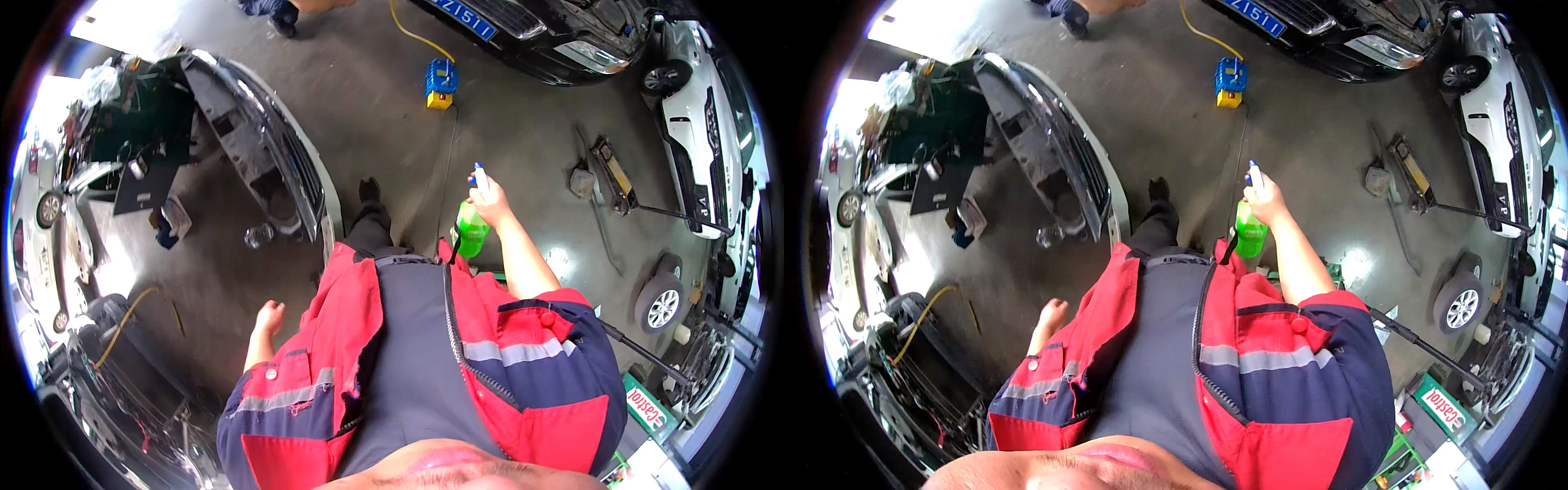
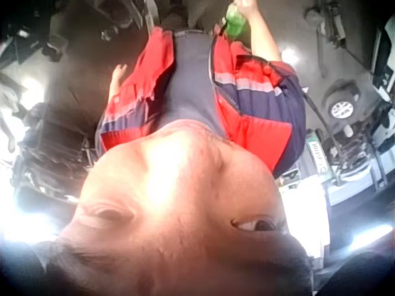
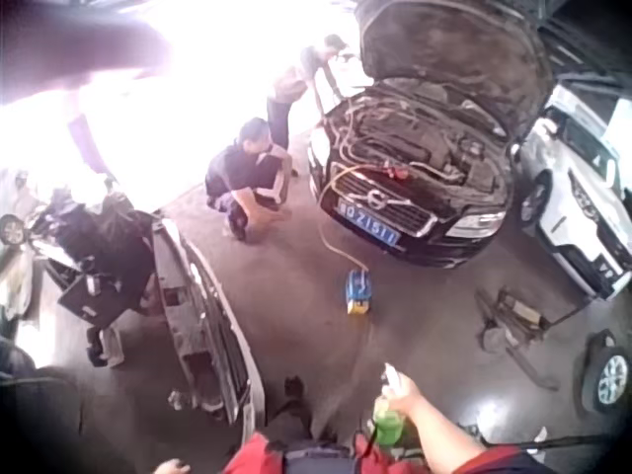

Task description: The person sprays a green liquid from a bottle onto various components inside a car engine bay and uses a manifold gauge set to check for leaks.

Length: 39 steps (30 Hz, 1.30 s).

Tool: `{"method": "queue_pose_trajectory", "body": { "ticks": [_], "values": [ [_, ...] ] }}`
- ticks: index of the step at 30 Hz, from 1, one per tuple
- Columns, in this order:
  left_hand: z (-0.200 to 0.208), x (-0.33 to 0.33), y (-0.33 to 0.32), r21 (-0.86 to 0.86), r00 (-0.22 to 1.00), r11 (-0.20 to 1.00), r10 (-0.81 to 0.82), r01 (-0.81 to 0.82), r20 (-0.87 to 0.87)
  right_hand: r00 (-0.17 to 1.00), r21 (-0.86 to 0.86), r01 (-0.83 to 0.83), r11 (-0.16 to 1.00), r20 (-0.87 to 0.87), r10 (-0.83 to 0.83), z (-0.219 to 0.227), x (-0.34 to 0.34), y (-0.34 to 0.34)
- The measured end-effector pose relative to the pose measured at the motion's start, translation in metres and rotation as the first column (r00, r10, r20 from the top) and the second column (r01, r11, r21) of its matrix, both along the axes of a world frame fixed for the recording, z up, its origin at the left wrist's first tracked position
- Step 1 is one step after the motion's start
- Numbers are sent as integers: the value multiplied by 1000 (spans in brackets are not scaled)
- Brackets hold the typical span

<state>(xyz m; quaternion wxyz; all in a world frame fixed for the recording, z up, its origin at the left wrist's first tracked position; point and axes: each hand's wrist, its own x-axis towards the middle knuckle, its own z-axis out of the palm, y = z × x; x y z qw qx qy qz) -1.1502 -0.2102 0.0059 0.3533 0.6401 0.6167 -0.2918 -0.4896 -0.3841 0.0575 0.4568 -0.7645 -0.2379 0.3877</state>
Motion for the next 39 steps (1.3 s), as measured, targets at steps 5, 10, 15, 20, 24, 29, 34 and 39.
{"method": "queue_pose_trajectory", "body": {
  "ticks": [5,10,15,20,24,29,34,39],
  "values": [
    [-41,92,130,-245,980,953,-150,179,133,983,37,180,983,28,-181,7,48,20],
    [54,292,311,189,833,877,-480,443,274,930,73,309,948,186,-318,34,117,89],
    [132,461,459,391,780,902,-375,182,502,893,153,380,912,196,-405,32,193,177],
    [98,522,548,427,756,882,-415,199,507,911,189,393,900,52,-409,1,283,286],
    [41,494,589,117,822,825,-563,553,88,939,240,331,912,14,-344,1,361,388],
    [-14,459,631,-51,639,638,-763,769,97,962,225,236,945,85,-260,37,451,505],
    [-46,553,737,36,261,280,-928,959,266,959,359,205,910,114,-261,78,529,604],
    [1,757,874,61,666,676,-735,735,127,937,349,248,904,149,-315,111,578,681]
  ]
}}
